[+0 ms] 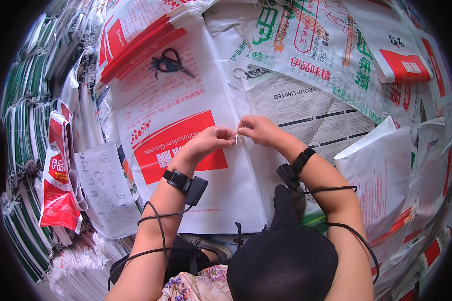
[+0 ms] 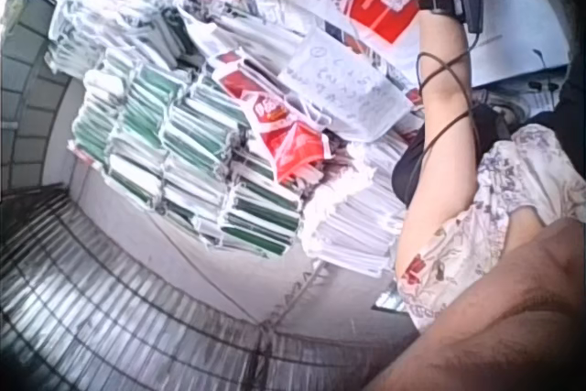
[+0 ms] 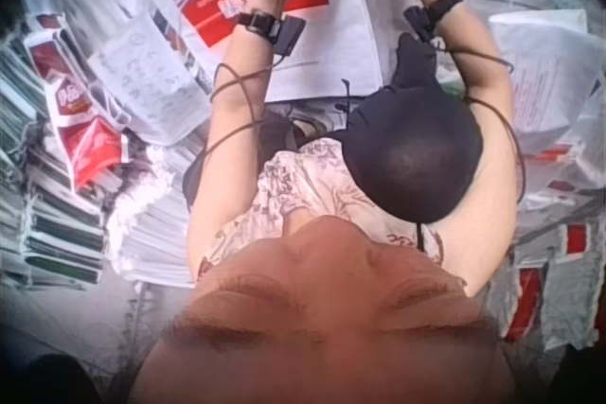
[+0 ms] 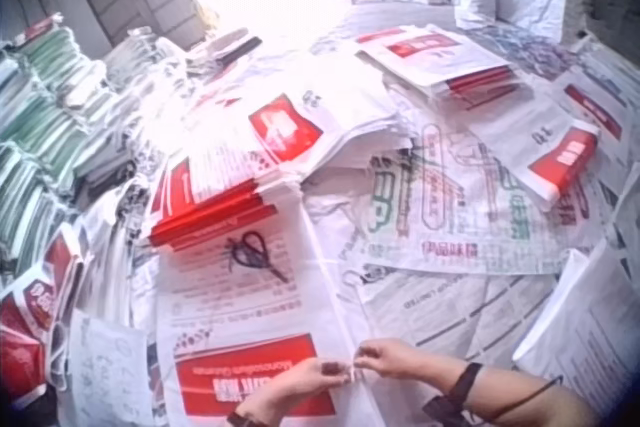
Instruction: The person handles a stack of printed bags by hand, uses scissors to cut a length of plastic tying material, and ties the material around the stack of bags.
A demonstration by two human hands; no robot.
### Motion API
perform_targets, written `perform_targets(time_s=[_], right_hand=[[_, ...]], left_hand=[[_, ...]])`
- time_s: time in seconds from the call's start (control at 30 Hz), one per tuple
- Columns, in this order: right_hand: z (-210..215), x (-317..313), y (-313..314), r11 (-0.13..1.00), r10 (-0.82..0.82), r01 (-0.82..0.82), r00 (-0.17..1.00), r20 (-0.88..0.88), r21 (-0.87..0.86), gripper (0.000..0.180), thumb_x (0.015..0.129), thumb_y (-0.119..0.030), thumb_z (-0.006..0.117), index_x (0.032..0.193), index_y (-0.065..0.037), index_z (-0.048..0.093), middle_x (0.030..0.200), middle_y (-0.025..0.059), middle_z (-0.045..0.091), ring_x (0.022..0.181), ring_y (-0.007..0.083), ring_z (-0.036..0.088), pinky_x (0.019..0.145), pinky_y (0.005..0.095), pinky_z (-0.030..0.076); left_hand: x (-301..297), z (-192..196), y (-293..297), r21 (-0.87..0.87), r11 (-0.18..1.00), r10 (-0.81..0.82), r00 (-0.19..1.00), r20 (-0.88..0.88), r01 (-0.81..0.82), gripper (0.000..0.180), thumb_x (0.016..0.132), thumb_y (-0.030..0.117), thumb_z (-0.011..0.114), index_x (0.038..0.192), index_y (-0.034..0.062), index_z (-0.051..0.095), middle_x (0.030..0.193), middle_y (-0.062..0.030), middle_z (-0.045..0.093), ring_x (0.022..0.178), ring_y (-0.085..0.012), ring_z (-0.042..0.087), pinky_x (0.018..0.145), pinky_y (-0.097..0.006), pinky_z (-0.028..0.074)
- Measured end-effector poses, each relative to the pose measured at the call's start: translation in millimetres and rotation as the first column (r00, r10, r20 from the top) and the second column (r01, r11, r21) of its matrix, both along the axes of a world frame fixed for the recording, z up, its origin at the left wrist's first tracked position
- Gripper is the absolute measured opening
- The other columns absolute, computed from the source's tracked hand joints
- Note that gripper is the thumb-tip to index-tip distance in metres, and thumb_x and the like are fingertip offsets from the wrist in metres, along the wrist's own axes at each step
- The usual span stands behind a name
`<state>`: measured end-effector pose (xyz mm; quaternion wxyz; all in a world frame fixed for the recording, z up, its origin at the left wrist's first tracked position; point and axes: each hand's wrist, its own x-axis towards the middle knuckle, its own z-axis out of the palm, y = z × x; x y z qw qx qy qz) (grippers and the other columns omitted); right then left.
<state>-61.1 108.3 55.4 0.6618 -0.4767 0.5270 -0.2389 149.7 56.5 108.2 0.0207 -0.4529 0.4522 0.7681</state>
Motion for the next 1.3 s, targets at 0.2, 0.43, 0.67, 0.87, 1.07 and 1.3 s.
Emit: perform_targets(time_s=[0.2, 0.43, 0.67, 0.87, 1.07, 1.3], right_hand=[[-4.1, -1.4, 1.0, 1.0, -0.019, 0.019, 1.0, 0.019, 0.02, 0.014, 0.09, -0.019, 0.064, 0.093, -0.005, 0.064, 0.068, 0.0001, 0.059, 0.051, 0.0091, 0.051, 0.049, 0.0268, 0.043], [0.4, -3.0, 4.3, 0.999, -0.044, 0.042, 0.998, -0.054, -0.028, 0.015, 0.091, -0.018, 0.063, 0.095, -0.004, 0.064, 0.07, 0.0048, 0.061, 0.061, 0.0141, 0.057, 0.057, 0.0302, 0.046], [11.7, -2.8, 14.9, 0.969, -0.043, -0.065, 0.906, -0.422, -0.238, 0.015, 0.089, -0.021, 0.061, 0.094, -0.007, 0.064, 0.087, 0.0176, 0.067, 0.084, 0.0374, 0.063, 0.071, 0.0442, 0.049], [8.0, 0.3, 20.9, 0.982, -0.094, -0.024, 0.797, -0.597, -0.187, 0.01, 0.088, -0.017, 0.06, 0.091, -0.009, 0.063, 0.086, 0.0155, 0.067, 0.083, 0.0365, 0.064, 0.069, 0.0463, 0.049], [33.0, -5.4, -1.1, 0.868, -0.189, -0.146, 0.786, -0.588, -0.474, 0.004, 0.085, -0.013, 0.062, 0.086, -0.01, 0.063, 0.088, 0.0126, 0.067, 0.079, 0.0335, 0.065, 0.064, 0.0434, 0.05], [64.8, 9.2, 2.3, 0.581, -0.626, 0.181, 0.723, -0.292, -0.794, 0.023, 0.082, -0.001, 0.057, 0.104, -0.006, 0.058, 0.112, 0.014, 0.056, 0.085, 0.0338, 0.062, 0.073, 0.0398, 0.051]], left_hand=[[-13.9, -1.5, 15.3, -0.499, 0.844, -0.076, 0.964, 0.257, 0.199, 0.015, 0.084, 0.009, 0.069, 0.096, -0.0003, 0.068, 0.088, -0.0066, 0.068, 0.081, -0.0143, 0.064, 0.076, -0.029, 0.052], [-23.0, -2.5, 23.6, -0.76, 0.63, 0.08, 0.959, 0.271, 0.162, 0.013, 0.08, 0.012, 0.075, 0.086, 0.0018, 0.07, 0.085, -0.012, 0.066, 0.074, -0.0244, 0.065, 0.067, -0.033, 0.051], [-21.6, -11.7, 34.2, -0.936, 0.352, 0.179, 0.982, 0.053, -0.014, 0.008, 0.082, 0.01, 0.071, 0.08, 0.0019, 0.071, 0.09, -0.0079, 0.067, 0.085, -0.0222, 0.061, 0.074, -0.03, 0.048], [-15.3, -20.8, 42.6, -0.757, 0.611, 0.321, 0.947, -0.03, -0.231, 0.008, 0.085, 0.007, 0.068, 0.086, -0.0006, 0.069, 0.093, -0.0083, 0.066, 0.087, -0.0165, 0.06, 0.076, -0.029, 0.048], [-38.2, -5.9, 20.7, -0.603, 0.792, 0.005, 0.987, 0.161, 0.094, 0.012, 0.091, 0.01, 0.063, 0.094, -0.0021, 0.06, 0.088, -0.0099, 0.068, 0.076, -0.0155, 0.066, 0.07, -0.028, 0.051], [-27.8, -24.9, 32.0, -0.389, 0.896, 0.247, 0.968, 0.04, -0.213, 0.014, 0.097, 0.011, 0.054, 0.088, 0.0008, 0.054, 0.083, -0.0077, 0.066, 0.073, -0.013, 0.064, 0.067, -0.027, 0.052]])
